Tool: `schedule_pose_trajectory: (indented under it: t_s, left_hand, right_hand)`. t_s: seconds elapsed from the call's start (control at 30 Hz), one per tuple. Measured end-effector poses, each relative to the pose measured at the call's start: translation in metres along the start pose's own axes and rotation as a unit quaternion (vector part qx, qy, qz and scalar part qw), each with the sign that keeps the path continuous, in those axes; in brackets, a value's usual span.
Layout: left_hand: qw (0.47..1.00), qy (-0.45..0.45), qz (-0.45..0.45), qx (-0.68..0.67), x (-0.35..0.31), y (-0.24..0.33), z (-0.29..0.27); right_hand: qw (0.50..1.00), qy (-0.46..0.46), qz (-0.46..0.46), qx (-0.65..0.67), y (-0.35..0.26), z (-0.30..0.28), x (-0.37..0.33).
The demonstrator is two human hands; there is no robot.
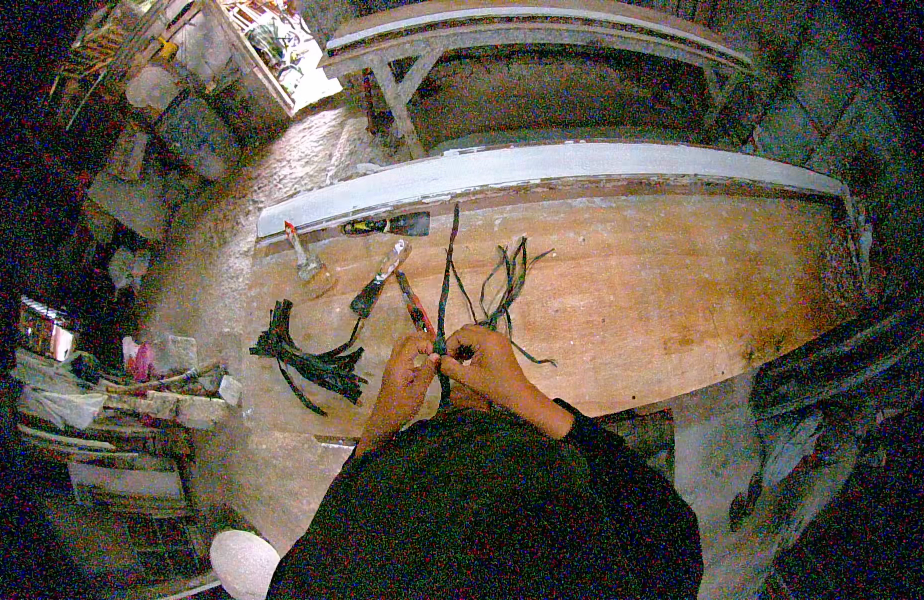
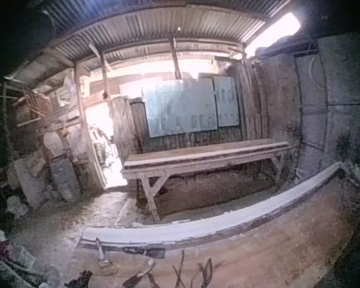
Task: The person retrieves a bundle of dark strips from a plastic bag and moves to a workbench. They then repeatedly strip the outer sheath from the strips by hand, separating the inner wires and placing the processed pieces on the table.
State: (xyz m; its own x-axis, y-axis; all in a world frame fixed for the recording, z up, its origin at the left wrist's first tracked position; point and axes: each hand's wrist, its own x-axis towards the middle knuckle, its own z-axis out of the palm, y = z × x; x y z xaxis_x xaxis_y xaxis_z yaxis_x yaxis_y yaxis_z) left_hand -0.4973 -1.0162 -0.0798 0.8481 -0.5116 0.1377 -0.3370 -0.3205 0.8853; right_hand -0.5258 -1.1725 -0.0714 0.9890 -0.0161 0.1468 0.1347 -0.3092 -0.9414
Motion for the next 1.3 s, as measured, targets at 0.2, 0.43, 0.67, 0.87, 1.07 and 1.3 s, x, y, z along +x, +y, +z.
schedule_pose_trajectory:
  t_s: [0.2, 0.43, 0.67, 0.87, 1.07, 1.3]
  left_hand:
    - [0.997, 0.003, 0.078, -0.024, 0.001, -0.001, 0.002]
    - [0.985, 0.084, -0.071, -0.133, -0.013, -0.013, -0.037]
    - [0.809, 0.298, 0.009, -0.506, -0.037, 0.000, -0.115]
    - [0.766, 0.392, 0.112, -0.497, -0.066, -0.001, -0.160]
    - [0.806, 0.417, 0.007, -0.420, -0.064, -0.011, -0.146]
    - [0.919, 0.223, -0.114, -0.306, -0.036, -0.009, -0.081]
  right_hand:
    - [0.997, 0.024, -0.017, -0.072, 0.007, -0.001, 0.003]
    - [0.987, 0.009, 0.069, -0.142, 0.036, -0.020, 0.005]
    - [0.959, 0.002, 0.147, -0.242, 0.112, -0.038, 0.005]
    - [0.965, 0.030, 0.195, -0.175, 0.132, -0.051, 0.006]
    - [0.966, 0.034, 0.163, -0.198, 0.141, -0.045, 0.012]
    - [0.960, 0.051, 0.145, -0.234, 0.114, -0.036, 0.013]
